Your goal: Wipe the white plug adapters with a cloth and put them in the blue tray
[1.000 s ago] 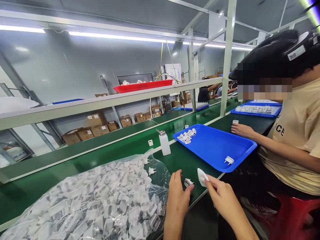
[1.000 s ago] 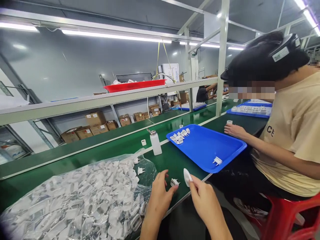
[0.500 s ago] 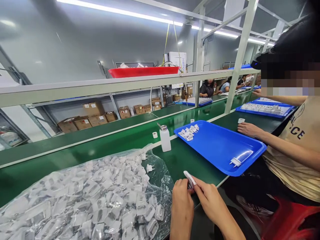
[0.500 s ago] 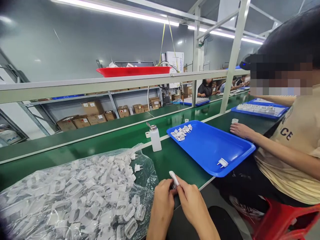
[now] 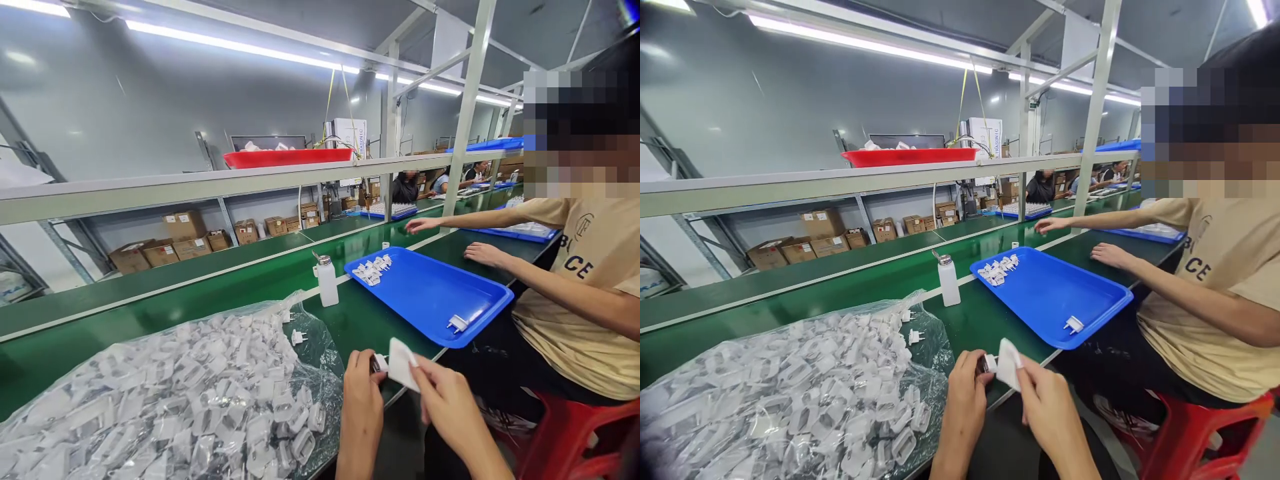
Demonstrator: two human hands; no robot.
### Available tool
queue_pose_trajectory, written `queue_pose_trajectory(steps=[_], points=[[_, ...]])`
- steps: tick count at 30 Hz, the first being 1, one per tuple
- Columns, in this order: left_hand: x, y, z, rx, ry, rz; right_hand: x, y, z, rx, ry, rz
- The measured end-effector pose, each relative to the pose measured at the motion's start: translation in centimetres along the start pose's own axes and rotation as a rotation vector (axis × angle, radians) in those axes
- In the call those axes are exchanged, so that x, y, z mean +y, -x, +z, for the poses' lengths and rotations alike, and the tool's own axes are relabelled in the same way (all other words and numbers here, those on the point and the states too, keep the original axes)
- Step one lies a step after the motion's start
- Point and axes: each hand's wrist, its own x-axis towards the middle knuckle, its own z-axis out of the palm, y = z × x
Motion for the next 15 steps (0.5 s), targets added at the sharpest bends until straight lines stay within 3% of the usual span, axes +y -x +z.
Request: queue_pose_trajectory(steps=[3,7,10,15], points=[[1.6,0.7,-0.8,0.005,0.331,-0.010,-0.6,0.7,-0.6,0.200,-0.167,0.084],[3.7,1.9,-0.9,-0.008,0.878,-0.079,-3.8,2.7,-0.5,0.118,-0.748,0.097],[4.2,2.6,-0.7,0.088,0.940,-0.021,-5.7,3.9,0.0,0.028,-0.861,0.107],[3.7,3.1,-0.9,0.273,0.817,0.104,-6.1,4.6,0.8,-0.080,-0.764,0.118]])
